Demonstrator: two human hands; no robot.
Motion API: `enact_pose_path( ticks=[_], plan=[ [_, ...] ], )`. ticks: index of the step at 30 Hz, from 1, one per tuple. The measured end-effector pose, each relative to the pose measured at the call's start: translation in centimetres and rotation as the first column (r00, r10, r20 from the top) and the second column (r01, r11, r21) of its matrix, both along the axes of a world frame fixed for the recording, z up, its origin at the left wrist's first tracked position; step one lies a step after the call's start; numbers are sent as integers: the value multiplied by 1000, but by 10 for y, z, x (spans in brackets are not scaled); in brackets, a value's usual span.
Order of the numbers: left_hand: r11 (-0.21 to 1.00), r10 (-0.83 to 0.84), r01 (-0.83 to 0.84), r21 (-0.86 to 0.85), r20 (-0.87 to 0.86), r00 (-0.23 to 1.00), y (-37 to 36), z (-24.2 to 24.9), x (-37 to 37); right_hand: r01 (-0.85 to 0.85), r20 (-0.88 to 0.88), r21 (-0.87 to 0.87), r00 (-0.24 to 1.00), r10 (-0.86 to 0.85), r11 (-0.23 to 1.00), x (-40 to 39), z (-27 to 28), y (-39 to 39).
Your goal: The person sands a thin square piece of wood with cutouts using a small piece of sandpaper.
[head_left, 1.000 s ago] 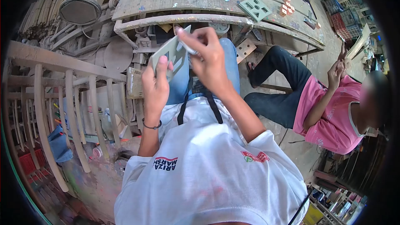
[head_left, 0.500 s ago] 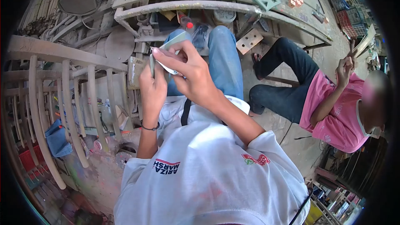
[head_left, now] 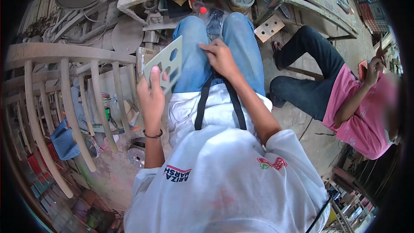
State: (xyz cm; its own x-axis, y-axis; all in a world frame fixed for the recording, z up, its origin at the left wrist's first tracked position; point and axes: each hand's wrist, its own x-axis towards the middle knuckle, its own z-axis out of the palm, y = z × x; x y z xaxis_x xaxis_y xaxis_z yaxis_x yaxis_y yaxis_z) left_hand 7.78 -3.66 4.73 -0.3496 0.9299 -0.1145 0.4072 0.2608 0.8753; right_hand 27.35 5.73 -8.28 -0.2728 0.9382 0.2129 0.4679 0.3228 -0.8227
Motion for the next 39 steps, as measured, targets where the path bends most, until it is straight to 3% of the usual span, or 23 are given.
enact_pose_path(
  ticks=[3, 4, 5, 7, 9, 11, 13, 15, 19, 22, 27, 30, 34, 39],
  plan=[
    [991, -89, 103, 91, -148, 985, 4, 0, -10, 37, -140, -95, 989, -50, 995, 10, 15, -1],
    [965, -201, 245, 98, -324, 924, 8, 10, -9, 49, -216, -171, 973, -86, 984, 12, 29, -10],
    [965, -218, 252, 67, -321, 922, 8, 5, -8, 55, -217, -202, 971, -100, 978, 12, 33, -17],
    [868, -374, 497, 16, -638, 673, 20, -6, -7, -51, -328, -188, 944, -14, 981, 11, 36, -13],
    [841, -439, 540, -38, -633, 638, 23, -26, -7, -70, -365, -177, 931, 0, 982, 10, 22, -14],
    [780, -483, 623, -57, -689, 541, 29, -36, -9, -171, -353, -62, 925, 139, 983, 11, 7, -15],
    [754, -529, 650, -98, -678, 511, 34, -35, -14, -187, -342, -118, 930, 137, 975, 13, 6, -17],
    [748, -548, 650, -134, -676, 492, 36, -35, -18, -264, -250, -63, 938, 241, 962, 8, 3, -14],
    [736, -558, 661, -142, -681, 475, 39, -40, -25, -327, -284, -67, 912, 297, 942, -3, 13, -17],
    [726, -562, 675, -133, -680, 471, 40, -45, -34, -406, -461, -51, 820, 339, 913, -14, 40, -28],
    [718, -598, 670, -191, -663, 451, 36, -47, -34, -441, -500, -37, 785, 366, 897, -15, 28, -28],
    [729, -601, 651, -212, -653, 461, 37, -47, -33, -307, -302, -50, 912, 279, 950, -12, 6, -13],
    [703, -609, 681, -204, -667, 430, 40, -47, -35, -454, -463, 13, 787, 408, 891, -18, 47, -32],
    [696, -624, 673, -251, -675, 394, 35, -49, -36, -423, -424, -3, 821, 382, 906, -16, 7, -23]
  ],
)
